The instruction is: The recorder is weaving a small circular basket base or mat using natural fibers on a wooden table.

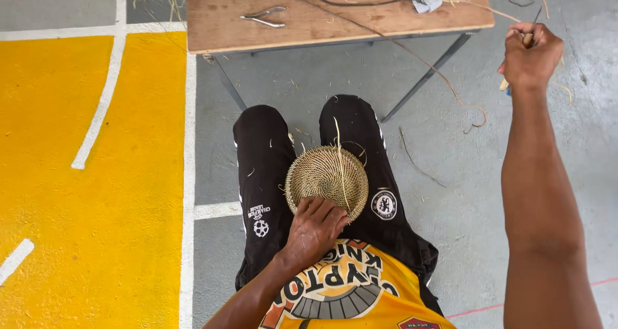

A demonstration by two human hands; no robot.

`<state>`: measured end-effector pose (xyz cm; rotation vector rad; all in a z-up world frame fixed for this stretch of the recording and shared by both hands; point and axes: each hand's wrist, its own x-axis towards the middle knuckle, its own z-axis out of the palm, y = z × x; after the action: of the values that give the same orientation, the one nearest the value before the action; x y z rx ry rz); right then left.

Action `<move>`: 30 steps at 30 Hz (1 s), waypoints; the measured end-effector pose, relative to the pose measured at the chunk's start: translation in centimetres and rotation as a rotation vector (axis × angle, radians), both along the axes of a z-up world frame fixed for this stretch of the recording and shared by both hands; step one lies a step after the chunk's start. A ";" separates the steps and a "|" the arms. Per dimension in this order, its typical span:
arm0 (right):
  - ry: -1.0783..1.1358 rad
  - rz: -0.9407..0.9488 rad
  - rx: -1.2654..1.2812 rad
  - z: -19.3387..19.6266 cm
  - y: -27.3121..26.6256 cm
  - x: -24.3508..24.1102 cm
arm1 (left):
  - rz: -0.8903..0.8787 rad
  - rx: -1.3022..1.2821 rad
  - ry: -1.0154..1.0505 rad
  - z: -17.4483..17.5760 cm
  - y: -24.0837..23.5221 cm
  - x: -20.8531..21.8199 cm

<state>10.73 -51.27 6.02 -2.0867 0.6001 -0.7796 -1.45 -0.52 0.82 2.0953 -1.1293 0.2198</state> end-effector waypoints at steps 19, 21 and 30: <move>0.218 0.114 -0.258 1.0 -4.2 1.0 | 0.010 -0.112 -0.235 3.5 -1.6 10.8; 0.172 0.102 -0.263 1.3 -4.2 1.1 | 0.130 -0.105 -0.260 7.8 -3.2 15.1; 0.331 0.053 -0.284 4.0 -0.9 1.5 | 0.286 -0.027 -0.533 9.1 -16.2 34.4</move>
<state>12.22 -52.13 10.01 -2.5103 0.6362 -0.5144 32.95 -16.71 9.88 2.2320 -1.0977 0.9707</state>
